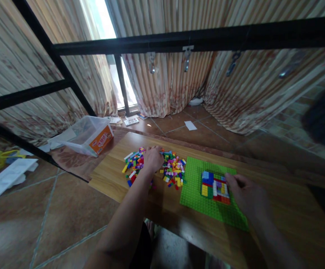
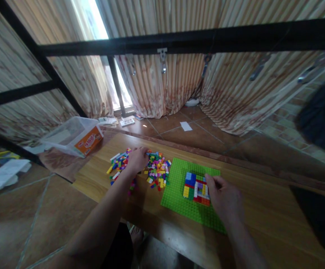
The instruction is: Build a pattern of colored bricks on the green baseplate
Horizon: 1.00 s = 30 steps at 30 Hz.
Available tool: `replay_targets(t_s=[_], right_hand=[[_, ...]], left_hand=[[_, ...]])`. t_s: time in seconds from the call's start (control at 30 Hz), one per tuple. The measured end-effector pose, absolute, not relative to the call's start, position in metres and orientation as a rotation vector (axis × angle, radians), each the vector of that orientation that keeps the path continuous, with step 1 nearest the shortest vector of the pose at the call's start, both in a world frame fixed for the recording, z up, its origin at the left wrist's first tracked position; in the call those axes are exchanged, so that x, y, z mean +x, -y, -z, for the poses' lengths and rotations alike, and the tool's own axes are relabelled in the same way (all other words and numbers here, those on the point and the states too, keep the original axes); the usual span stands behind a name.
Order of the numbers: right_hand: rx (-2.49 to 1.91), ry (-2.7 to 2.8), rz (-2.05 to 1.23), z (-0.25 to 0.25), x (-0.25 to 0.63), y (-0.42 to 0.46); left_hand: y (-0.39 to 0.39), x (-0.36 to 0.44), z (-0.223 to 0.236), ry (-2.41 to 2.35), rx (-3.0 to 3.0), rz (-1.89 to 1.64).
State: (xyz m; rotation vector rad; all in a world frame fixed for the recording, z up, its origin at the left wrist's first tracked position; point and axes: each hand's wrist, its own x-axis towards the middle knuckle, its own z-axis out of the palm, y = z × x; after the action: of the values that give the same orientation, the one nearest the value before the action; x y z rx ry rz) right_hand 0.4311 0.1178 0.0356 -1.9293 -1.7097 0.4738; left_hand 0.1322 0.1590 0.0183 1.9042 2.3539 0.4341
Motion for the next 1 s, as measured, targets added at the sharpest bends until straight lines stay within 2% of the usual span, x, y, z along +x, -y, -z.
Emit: replay_targets(t_s=[1.0], right_hand=[[-1.777, 1.750, -0.396, -0.032, 0.431, -0.119]], left_hand=[[-0.151, 0.136, -0.029, -2.452, 1.802, -0.250]])
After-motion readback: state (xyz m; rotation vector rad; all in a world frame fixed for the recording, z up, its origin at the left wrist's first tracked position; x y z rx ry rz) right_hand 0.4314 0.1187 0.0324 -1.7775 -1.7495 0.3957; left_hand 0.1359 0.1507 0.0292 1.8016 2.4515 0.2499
